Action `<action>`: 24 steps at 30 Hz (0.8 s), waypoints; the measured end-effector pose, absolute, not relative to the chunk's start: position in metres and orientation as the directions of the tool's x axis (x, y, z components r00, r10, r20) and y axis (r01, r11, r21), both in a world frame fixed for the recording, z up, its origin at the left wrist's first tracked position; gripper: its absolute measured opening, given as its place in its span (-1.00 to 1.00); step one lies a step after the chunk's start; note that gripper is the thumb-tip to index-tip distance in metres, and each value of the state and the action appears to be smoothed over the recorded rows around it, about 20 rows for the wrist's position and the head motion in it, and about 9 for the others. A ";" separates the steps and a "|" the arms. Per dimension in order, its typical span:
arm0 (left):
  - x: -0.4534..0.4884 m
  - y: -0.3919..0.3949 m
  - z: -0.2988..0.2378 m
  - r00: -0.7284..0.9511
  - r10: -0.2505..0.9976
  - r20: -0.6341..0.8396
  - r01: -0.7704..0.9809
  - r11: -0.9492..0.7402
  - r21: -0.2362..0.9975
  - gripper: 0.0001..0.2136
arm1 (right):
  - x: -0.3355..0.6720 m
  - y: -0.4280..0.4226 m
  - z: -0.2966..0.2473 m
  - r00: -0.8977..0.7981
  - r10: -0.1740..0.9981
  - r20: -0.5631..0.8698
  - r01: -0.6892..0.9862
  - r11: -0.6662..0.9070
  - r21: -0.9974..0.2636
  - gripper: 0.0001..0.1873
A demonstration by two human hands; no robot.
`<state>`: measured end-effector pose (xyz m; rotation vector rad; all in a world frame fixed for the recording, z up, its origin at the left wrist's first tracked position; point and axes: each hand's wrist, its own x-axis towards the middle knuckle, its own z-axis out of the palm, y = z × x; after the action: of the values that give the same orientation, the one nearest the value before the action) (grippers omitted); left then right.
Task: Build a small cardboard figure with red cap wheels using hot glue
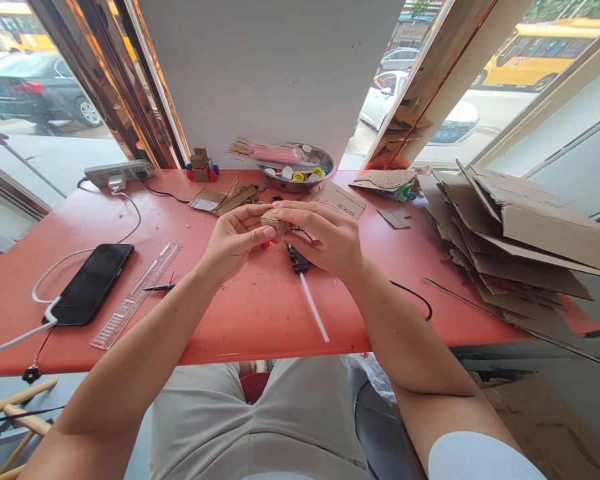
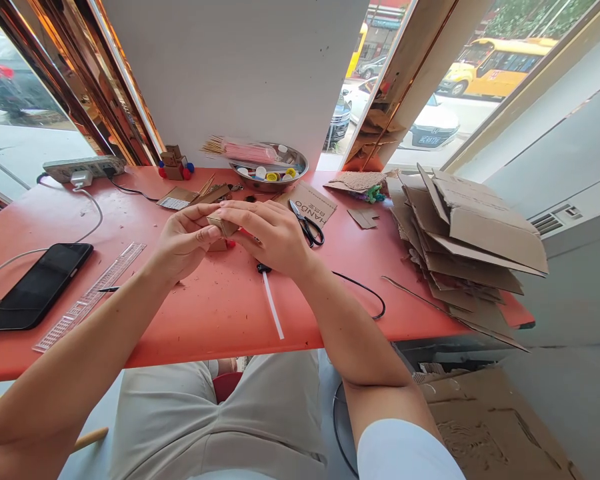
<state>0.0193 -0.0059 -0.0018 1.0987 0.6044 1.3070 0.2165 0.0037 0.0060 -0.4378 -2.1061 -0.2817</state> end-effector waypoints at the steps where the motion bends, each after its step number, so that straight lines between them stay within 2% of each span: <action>1: 0.019 -0.006 -0.002 0.218 0.951 0.218 -0.448 -0.101 0.888 -0.50 | 0.216 0.003 0.006 -0.501 0.202 0.842 0.422 0.906 0.034 -0.76; 10: 0.020 -0.007 -0.001 0.211 0.935 0.287 -0.430 -0.175 0.886 -0.52 | 0.217 0.004 0.006 -0.469 0.200 0.860 0.385 0.923 -0.005 -0.71; 16: 0.019 -0.006 -0.002 0.203 0.944 0.261 -0.431 -0.153 0.889 -0.50 | 0.216 0.005 0.004 -0.479 0.291 0.828 0.456 0.889 -0.049 -0.74; 24: 0.018 -0.006 -0.001 0.206 0.940 0.271 -0.427 -0.163 0.889 -0.52 | 0.213 0.003 0.005 -0.446 0.230 0.865 0.452 0.892 -0.005 -0.74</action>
<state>0.0185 -0.0059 -0.0009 1.1622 0.5961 1.3380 0.2127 0.0027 0.0047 -0.4923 -2.0500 -0.2769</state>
